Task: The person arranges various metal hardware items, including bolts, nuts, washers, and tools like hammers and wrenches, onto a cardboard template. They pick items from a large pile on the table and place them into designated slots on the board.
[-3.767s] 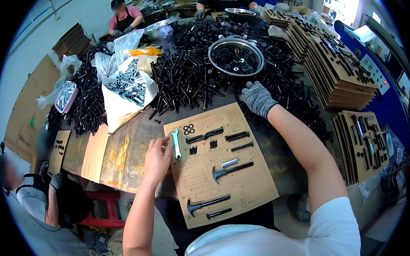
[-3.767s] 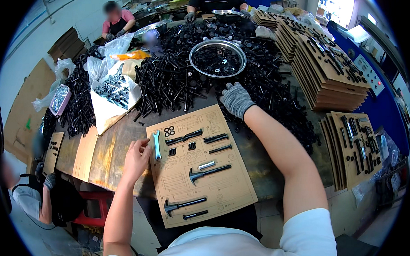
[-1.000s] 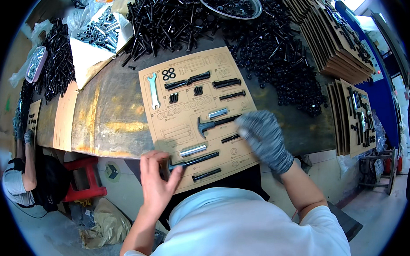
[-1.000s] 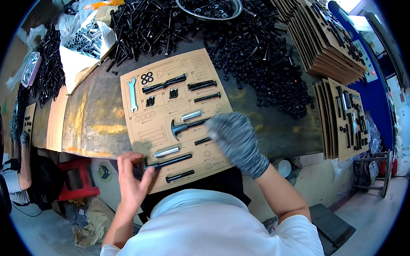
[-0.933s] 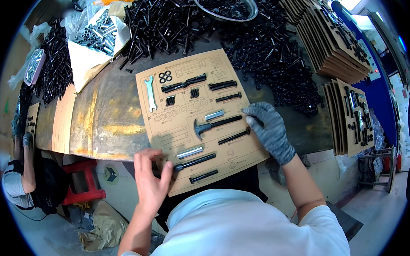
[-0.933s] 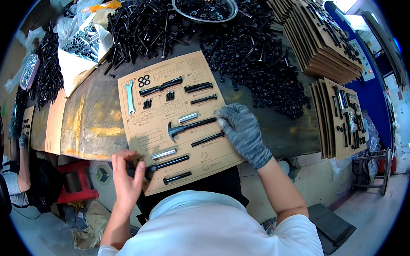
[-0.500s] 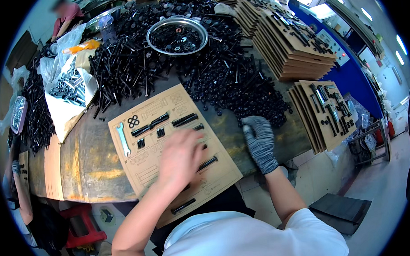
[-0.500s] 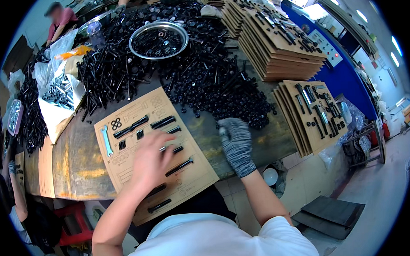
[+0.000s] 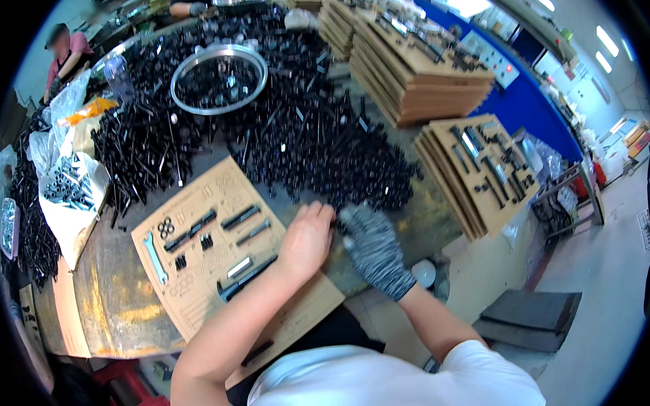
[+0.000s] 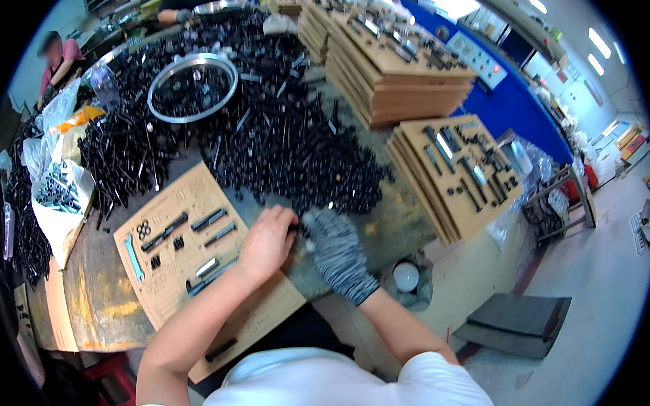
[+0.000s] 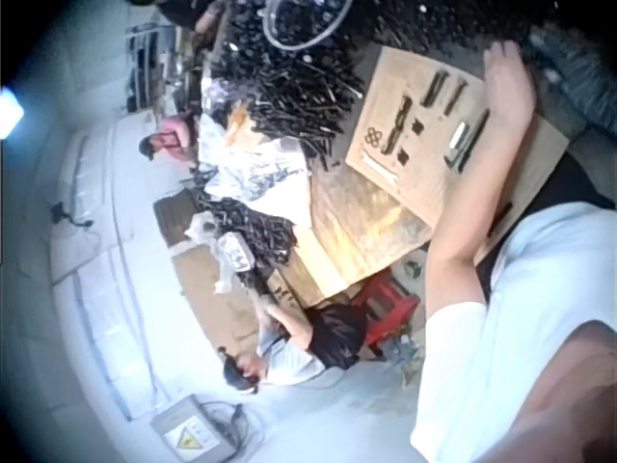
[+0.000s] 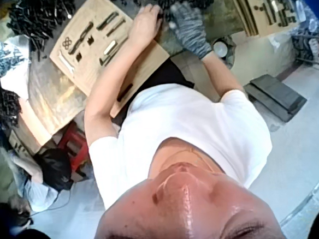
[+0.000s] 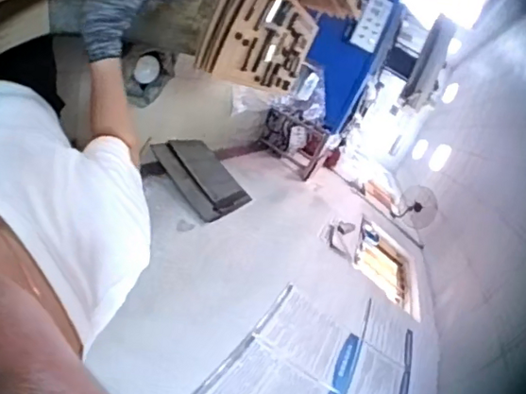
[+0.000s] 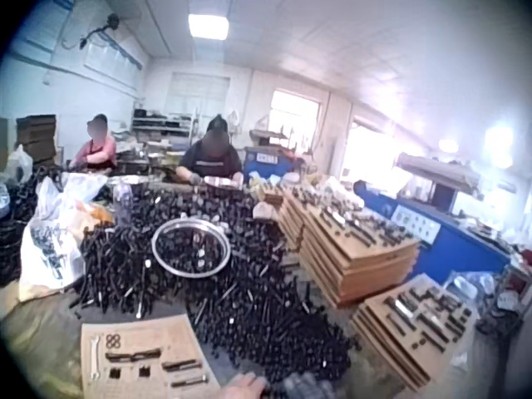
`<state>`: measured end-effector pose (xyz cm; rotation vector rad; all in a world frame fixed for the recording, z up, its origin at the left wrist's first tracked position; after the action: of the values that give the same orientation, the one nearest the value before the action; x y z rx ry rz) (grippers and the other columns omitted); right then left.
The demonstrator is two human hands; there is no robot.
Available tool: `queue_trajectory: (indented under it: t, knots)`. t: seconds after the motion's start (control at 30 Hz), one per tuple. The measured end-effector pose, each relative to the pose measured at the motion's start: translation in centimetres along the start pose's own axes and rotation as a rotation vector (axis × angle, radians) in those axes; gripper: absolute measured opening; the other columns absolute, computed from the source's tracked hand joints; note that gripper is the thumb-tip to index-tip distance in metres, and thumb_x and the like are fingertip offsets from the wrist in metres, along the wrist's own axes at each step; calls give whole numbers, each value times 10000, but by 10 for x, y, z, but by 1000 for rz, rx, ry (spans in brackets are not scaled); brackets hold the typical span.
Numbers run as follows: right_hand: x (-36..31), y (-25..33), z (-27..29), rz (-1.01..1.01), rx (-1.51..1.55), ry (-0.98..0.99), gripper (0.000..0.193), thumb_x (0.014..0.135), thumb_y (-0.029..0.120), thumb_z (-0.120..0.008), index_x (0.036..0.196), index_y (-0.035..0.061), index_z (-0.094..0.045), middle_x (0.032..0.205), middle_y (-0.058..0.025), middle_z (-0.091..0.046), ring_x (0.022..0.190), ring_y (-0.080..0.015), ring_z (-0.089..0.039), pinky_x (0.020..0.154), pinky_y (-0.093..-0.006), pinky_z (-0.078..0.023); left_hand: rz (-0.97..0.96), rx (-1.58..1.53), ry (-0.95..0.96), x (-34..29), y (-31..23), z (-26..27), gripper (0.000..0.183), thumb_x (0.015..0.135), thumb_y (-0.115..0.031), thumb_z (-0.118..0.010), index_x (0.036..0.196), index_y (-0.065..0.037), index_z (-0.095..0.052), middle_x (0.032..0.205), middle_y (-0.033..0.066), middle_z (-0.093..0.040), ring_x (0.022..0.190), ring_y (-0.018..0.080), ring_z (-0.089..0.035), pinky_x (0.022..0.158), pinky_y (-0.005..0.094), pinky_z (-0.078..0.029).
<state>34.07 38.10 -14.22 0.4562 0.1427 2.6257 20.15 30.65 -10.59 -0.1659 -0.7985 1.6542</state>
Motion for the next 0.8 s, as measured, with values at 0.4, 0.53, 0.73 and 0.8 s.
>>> queue_trajectory:
  t: [0.4, 0.53, 0.73, 0.8]
  knots:
    - [-42, -73, 41, -512, 733, -344, 362, 886, 116, -702, 1243, 68, -665, 1272, -144, -642, 1216, -311, -581, 1099, -431, -409, 147, -73, 190, -10, 2, -7, 221, 821, -70, -744, 1001, -32, -622, 973, 136, -611, 1016, 347, -603, 902, 436, -500]
    - [-38, -46, 41, -291, 457, -237, 318, 856, 94, -706, 1171, 62, -683, 1151, -120, -674, 1047, -313, -631, 1011, -419, -466, 89, 9, 42, -5, -19, -9, 226, 836, -89, -736, 1041, -66, -644, 997, 110, -614, 1043, 325, -594, 902, 423, -507]
    - [-27, -38, 28, -259, 336, -173, 368, 811, 220, -769, 1147, 93, -689, 1099, -96, -693, 1045, -300, -632, 999, -441, -436, 56, 77, 156, -1, -19, -27, 322, 851, -103, -730, 1164, -125, -661, 1021, 96, -618, 1071, 306, -579, 909, 410, -511]
    - [-28, -40, 26, -269, 335, -125, 353, 808, 228, -771, 1128, 101, -692, 1071, -89, -693, 1026, -295, -631, 995, -445, -433, 22, 97, 183, -10, -18, -19, 393, 847, -92, -733, 1230, -139, -658, 1030, 104, -620, 1058, 312, -579, 915, 412, -510]
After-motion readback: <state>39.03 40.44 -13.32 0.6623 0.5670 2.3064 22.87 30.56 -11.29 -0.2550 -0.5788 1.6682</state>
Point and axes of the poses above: each hand's wrist, its own x-axis towards the middle knuckle, its own z-axis out of the back of the hand, y = z × x, the point moved 5 cm from there along x, towards the middle knuckle
